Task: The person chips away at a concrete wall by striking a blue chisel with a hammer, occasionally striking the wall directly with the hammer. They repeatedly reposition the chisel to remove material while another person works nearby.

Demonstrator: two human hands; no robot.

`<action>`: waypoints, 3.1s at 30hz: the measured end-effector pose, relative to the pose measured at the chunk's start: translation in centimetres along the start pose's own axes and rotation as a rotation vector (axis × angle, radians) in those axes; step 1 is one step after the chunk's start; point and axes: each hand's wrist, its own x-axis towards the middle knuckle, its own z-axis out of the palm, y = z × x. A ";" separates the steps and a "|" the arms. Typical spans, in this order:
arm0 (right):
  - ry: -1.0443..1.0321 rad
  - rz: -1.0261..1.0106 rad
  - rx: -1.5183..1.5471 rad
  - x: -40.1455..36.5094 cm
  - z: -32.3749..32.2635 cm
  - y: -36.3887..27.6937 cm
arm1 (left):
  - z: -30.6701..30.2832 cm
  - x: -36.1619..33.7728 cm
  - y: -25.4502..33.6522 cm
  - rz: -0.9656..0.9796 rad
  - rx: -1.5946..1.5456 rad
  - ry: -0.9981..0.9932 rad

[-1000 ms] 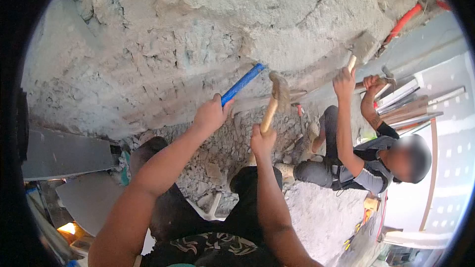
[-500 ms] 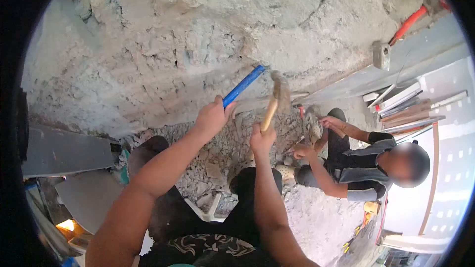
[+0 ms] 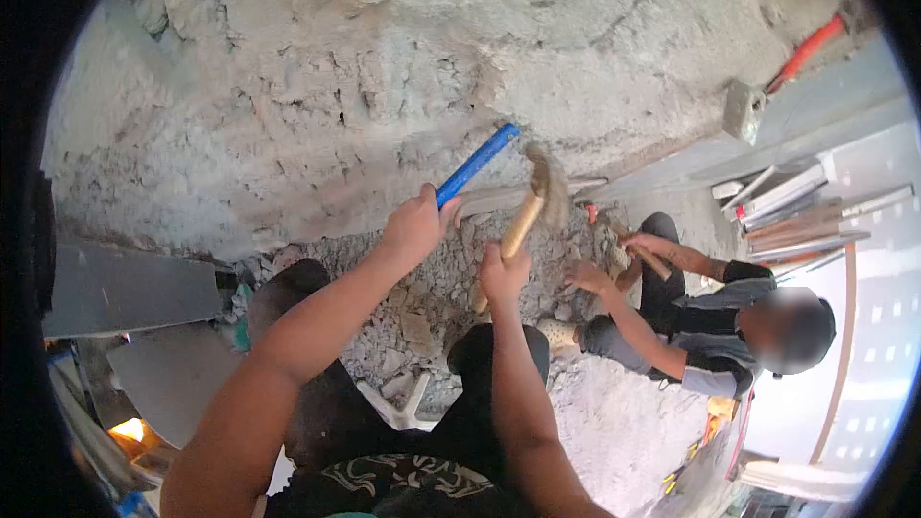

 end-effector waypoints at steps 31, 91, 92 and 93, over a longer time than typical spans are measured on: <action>0.174 -0.191 0.160 -0.9 -1.8 -4.7 | 0.5 -0.2 0.0 -0.057 -0.093 -0.049; 0.155 -0.014 0.154 -0.5 -0.7 -2.1 | 0.0 0.2 0.7 -0.158 -0.026 -0.151; 0.186 -0.090 0.224 -1.3 -1.6 -5.5 | -0.2 0.6 0.5 -0.171 -0.027 -0.138; 0.188 -0.068 0.218 -2.3 -2.4 -7.1 | -0.3 0.2 0.6 -0.161 -0.030 -0.127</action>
